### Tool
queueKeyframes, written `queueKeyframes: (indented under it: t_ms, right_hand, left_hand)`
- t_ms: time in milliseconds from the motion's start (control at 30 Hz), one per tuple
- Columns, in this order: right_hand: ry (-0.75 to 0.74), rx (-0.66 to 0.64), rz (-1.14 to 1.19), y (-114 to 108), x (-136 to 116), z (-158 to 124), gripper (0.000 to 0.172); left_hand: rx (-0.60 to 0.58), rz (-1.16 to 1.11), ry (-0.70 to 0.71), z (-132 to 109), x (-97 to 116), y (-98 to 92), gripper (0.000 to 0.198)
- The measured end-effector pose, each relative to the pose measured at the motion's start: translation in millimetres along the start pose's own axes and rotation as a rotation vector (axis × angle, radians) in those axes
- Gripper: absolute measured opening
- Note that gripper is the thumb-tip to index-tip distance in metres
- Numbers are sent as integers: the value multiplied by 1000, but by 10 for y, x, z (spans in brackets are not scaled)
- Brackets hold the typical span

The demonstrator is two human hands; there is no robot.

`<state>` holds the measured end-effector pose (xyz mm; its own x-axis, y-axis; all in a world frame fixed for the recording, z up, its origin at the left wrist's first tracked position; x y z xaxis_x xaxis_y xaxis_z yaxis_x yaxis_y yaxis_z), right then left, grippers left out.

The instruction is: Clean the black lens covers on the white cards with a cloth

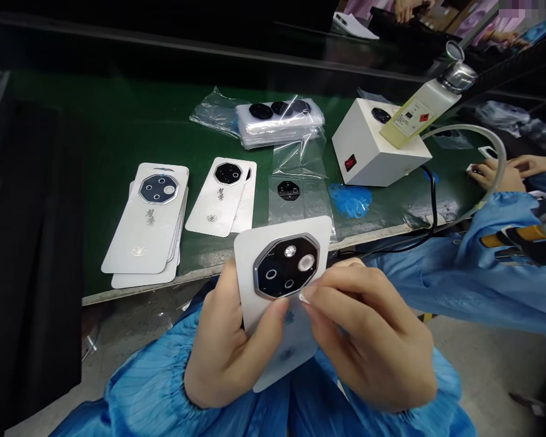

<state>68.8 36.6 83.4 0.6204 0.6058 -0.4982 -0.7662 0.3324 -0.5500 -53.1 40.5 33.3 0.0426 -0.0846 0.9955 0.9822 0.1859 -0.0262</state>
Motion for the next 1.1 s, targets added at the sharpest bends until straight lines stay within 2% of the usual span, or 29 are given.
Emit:
queueKeyframes:
  t_ms: [167, 333, 500, 667, 733, 833, 933, 1100]
  right_hand:
    - [-14, 58, -4, 32, -22, -43, 20]
    - [-24, 29, -9, 60, -24, -75, 18]
    - [-41, 9, -29, 83, -29, -72, 17]
    - [-33, 21, -33, 103, -12, -72, 17]
    - [-25, 34, -33, 107, -4, -71, 17]
    - [-8, 34, -25, 117, 3, -71, 18]
    - [-7, 18, -27, 130, -1, -70, 17]
    - [0, -23, -74, 155, 11, -66, 15]
  left_hand:
    - [-6, 156, 28, -49, -25, 1, 18]
    - [15, 236, 115, -71, -24, -24, 19]
    - [-41, 357, 106, -106, -93, -41, 25]
    - [80, 294, 60, -137, -146, -67, 34]
    - [115, 255, 85, -127, -118, -55, 32]
    - [84, 303, 154, -94, -52, 1, 25]
    - [64, 302, 175, -78, -33, 35, 30]
    - [135, 226, 168, -109, -80, 24, 36]
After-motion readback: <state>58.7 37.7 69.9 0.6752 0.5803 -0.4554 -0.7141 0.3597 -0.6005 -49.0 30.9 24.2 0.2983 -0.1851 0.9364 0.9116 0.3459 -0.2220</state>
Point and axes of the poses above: each hand's wrist, its own z-axis towards the middle knuckle, its own y-axis out of the palm, x = y × z, the point moved 6 cm from there along z, towards the middle knuckle, and after that the axes turned 10 degrees about x, right-handed, at the moved point
